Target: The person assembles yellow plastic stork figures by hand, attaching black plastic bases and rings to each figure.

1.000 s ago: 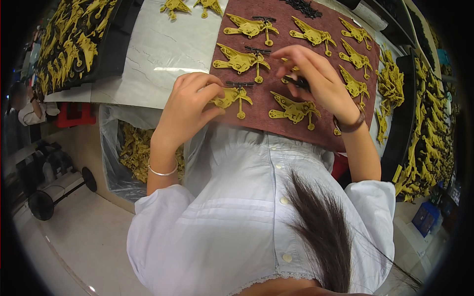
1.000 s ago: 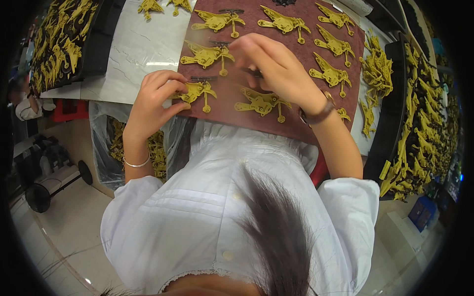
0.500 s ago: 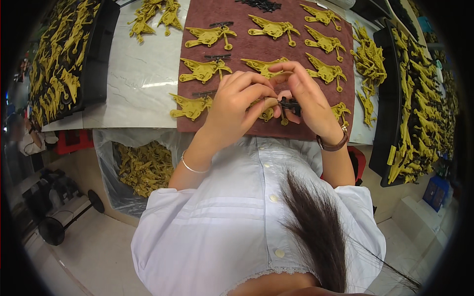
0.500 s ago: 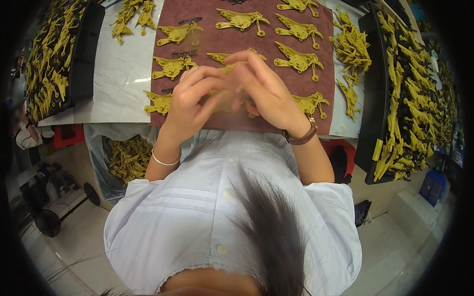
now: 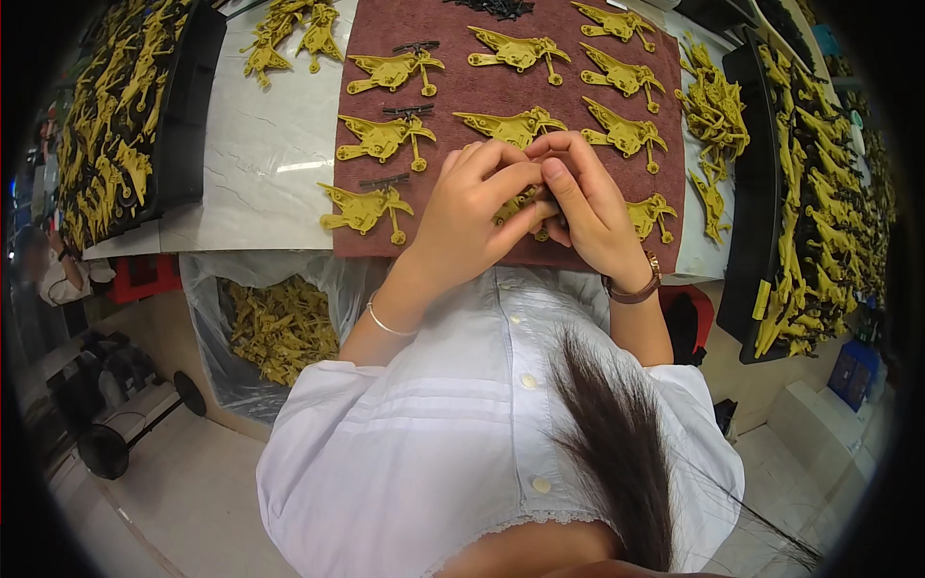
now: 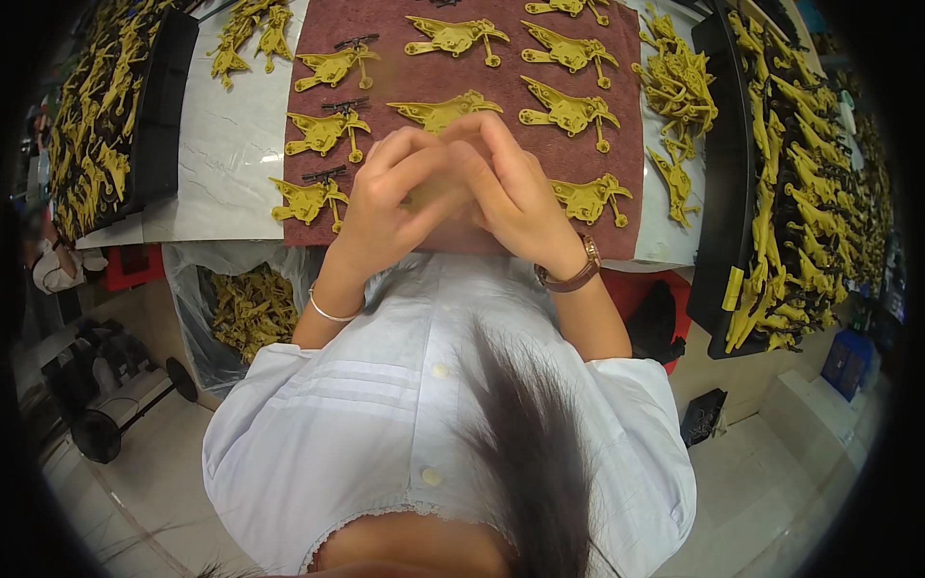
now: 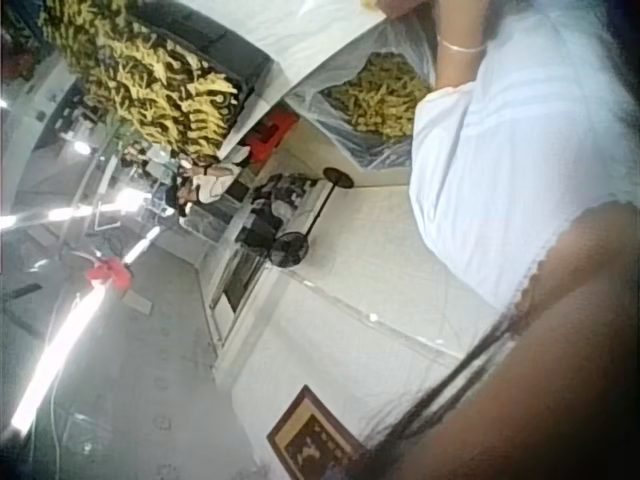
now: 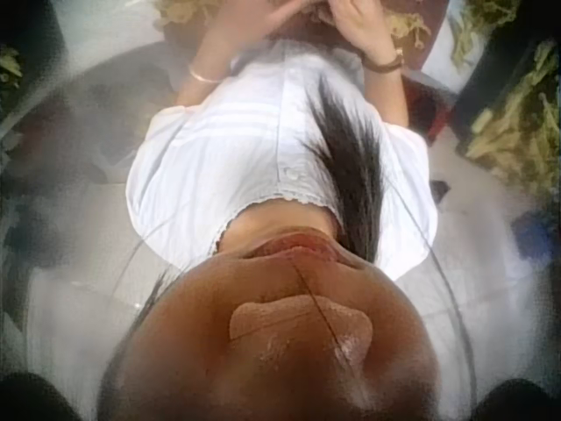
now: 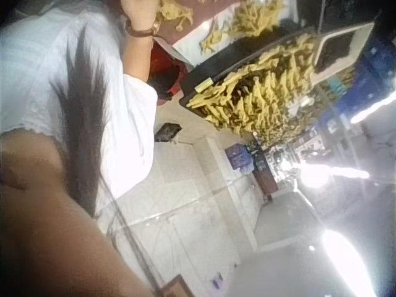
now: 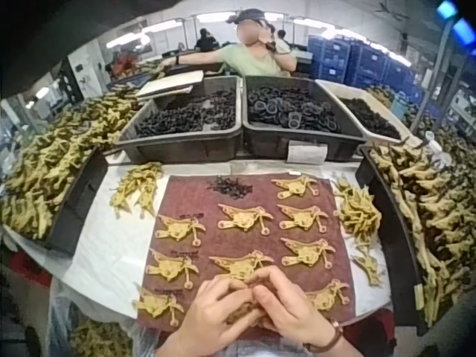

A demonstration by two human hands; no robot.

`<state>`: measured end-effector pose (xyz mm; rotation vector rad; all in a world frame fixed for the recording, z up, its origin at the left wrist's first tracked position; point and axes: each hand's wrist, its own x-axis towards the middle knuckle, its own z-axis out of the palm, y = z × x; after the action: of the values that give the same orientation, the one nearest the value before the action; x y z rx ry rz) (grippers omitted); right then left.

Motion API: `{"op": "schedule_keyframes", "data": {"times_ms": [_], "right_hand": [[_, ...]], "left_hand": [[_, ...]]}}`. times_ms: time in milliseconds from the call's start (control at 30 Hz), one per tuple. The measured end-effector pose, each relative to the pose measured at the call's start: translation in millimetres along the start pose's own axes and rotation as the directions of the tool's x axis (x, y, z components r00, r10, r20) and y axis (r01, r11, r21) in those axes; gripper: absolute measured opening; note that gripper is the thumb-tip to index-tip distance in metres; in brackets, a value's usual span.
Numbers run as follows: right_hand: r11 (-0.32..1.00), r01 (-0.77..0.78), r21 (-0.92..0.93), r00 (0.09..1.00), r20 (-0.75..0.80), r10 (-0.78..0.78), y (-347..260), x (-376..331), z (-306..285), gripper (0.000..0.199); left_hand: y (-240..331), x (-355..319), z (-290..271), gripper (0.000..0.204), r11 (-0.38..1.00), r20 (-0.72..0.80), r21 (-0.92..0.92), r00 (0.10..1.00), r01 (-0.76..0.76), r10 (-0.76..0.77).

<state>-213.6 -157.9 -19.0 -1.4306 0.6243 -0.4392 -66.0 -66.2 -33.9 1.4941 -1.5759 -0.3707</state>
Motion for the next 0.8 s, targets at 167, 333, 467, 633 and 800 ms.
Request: {"op": "schedule_keyframes", "data": {"times_ms": [167,333,467,633,800], "right_hand": [[0.999,-0.014,0.042,0.998,0.055,0.012,-5.3,-3.5,-0.9,0.029],[0.98,-0.046,0.191,0.996,0.078,0.032,-5.7,-6.2,-3.6,0.034],[0.996,-0.02,0.082,0.999,0.036,0.017,-10.8,-5.7,-3.9,0.033],[0.933,0.262,-0.246,0.964,0.017,-0.267,2.4,4.4,-20.3,0.021],[0.741,0.316,-0.593,0.949,0.197,-0.247,-6.9,18.3,-24.2,0.011]], "left_hand": [[-1.7,3.2,2.3,0.025,1.0,-0.002,-0.013,1.0,-0.017,0.017],[0.3,6.4,1.8,0.021,0.998,0.012,0.016,0.998,-0.059,0.058],[-3.6,2.5,3.3,0.015,1.0,-0.02,-0.022,1.0,-0.014,0.014],[-4.6,-2.1,-15.6,0.012,0.997,0.023,0.023,0.997,0.072,-0.072],[-11.5,-5.6,-16.9,0.019,0.989,0.065,0.137,0.996,0.059,-0.068]]}}
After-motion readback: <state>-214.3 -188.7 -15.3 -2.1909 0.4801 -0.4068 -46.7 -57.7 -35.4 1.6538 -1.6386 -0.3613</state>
